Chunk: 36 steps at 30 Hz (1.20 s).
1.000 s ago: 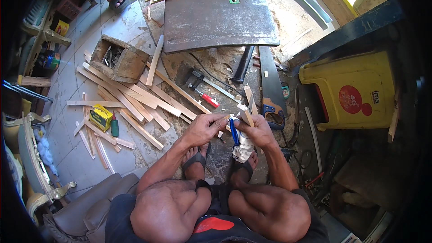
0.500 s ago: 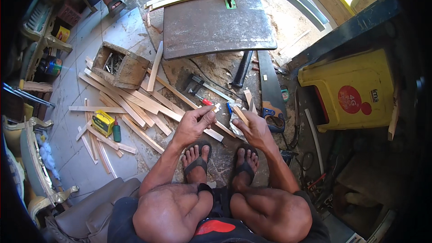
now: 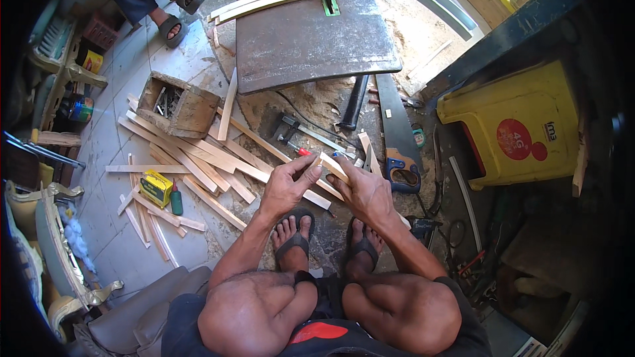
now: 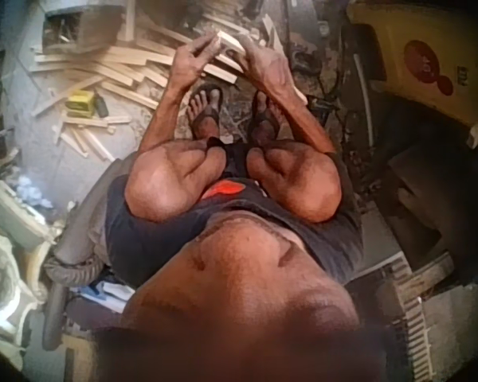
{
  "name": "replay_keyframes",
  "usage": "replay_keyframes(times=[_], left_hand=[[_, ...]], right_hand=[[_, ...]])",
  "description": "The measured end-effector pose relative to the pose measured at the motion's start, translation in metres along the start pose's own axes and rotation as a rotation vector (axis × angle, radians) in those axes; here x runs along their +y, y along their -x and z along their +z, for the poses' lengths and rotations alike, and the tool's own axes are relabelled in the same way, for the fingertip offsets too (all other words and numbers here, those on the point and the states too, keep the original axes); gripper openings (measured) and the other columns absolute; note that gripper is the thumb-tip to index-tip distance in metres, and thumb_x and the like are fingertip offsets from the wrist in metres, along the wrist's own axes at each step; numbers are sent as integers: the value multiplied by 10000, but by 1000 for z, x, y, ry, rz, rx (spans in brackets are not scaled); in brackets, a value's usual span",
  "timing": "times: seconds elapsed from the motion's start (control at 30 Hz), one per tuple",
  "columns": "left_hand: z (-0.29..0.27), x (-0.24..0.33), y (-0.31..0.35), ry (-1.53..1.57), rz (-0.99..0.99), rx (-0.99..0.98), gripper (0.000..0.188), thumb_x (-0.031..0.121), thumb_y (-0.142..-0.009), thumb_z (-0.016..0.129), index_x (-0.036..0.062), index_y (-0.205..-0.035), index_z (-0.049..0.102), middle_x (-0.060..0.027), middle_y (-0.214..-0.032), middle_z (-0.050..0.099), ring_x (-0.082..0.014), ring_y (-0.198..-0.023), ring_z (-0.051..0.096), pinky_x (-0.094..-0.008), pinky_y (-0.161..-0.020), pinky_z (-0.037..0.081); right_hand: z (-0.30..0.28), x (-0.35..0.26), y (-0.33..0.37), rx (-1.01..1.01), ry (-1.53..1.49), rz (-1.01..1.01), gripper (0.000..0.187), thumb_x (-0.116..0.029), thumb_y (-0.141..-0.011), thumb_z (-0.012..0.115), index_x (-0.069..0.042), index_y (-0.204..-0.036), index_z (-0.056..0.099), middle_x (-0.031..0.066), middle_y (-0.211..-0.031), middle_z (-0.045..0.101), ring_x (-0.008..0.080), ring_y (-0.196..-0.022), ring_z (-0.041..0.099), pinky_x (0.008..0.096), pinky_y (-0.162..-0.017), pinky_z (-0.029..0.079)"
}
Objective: The person constructs a wooden frame by applying adhesive to wood pieces, fitting them together by hand, and securing the joints using a pneumatic nail gun and a hammer.
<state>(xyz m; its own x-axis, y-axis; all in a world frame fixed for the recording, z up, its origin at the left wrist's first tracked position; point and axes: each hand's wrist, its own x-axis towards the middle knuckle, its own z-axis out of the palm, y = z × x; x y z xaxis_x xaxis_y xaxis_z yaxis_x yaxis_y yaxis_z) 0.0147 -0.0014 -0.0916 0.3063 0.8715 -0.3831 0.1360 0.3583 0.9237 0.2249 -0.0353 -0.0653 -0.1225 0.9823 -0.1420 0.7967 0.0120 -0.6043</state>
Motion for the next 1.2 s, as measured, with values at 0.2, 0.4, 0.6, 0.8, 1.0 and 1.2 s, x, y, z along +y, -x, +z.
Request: replay_keyframes(times=[0.2, 0.4, 0.6, 0.8, 1.0, 1.2], left_hand=[[-4, 5, -1, -30, -8, -13, 536, 339, -996, 765, -44, -1361, 674, -128, -1190, 765, -127, -1066, 665, -279, -938, 525], [-23, 22, -8, -337, 173, 8, 502, 301, -956, 798, -42, -1311, 705, -124, -1056, 759, -154, -976, 690, -311, -861, 537], [-40, 88, -12, -591, 353, 76, 406, 194, -910, 803, -54, -1226, 739, -126, -934, 722, -173, -774, 707, -317, -668, 542], [-37, 101, -10, -856, 490, 68, 396, 203, -886, 829, -13, -1210, 759, -117, -844, 676, -199, -724, 659, -335, -650, 508], [-31, 79, -10, -830, 525, -23, 415, 239, -919, 816, -8, -1241, 731, -136, -838, 637, -251, -709, 615, -377, -654, 482], [-33, 83, -9, -922, 596, -122, 428, 205, -918, 789, -18, -1273, 702, -164, -866, 651, -322, -776, 655, -418, -705, 517]], right_hand=[[4, 4, -2, -6, -35, -24, 487, -396, -983, 716, -152, -1394, 622, 229, -933, 746, 428, -857, 737, 508, -720, 569], [37, 11, -16, -33, -257, -47, 473, -225, -983, 694, -124, -1422, 551, 260, -1096, 717, 448, -1006, 705, 503, -828, 565], [64, -3, -62, 177, -524, -322, 491, -105, -962, 695, -35, -1414, 516, 261, -1195, 669, 463, -1100, 659, 501, -906, 538], [96, 4, -80, 327, -594, -433, 483, -61, -959, 703, -28, -1404, 518, 247, -1156, 644, 449, -1062, 656, 485, -888, 537], [119, 25, -66, 312, -618, -440, 530, 48, -919, 690, -32, -1404, 493, 235, -1151, 618, 441, -1054, 650, 474, -895, 532], [115, 26, -62, 269, -624, -426, 531, 48, -923, 680, -67, -1411, 503, 230, -1173, 639, 435, -1080, 666, 456, -903, 543]])
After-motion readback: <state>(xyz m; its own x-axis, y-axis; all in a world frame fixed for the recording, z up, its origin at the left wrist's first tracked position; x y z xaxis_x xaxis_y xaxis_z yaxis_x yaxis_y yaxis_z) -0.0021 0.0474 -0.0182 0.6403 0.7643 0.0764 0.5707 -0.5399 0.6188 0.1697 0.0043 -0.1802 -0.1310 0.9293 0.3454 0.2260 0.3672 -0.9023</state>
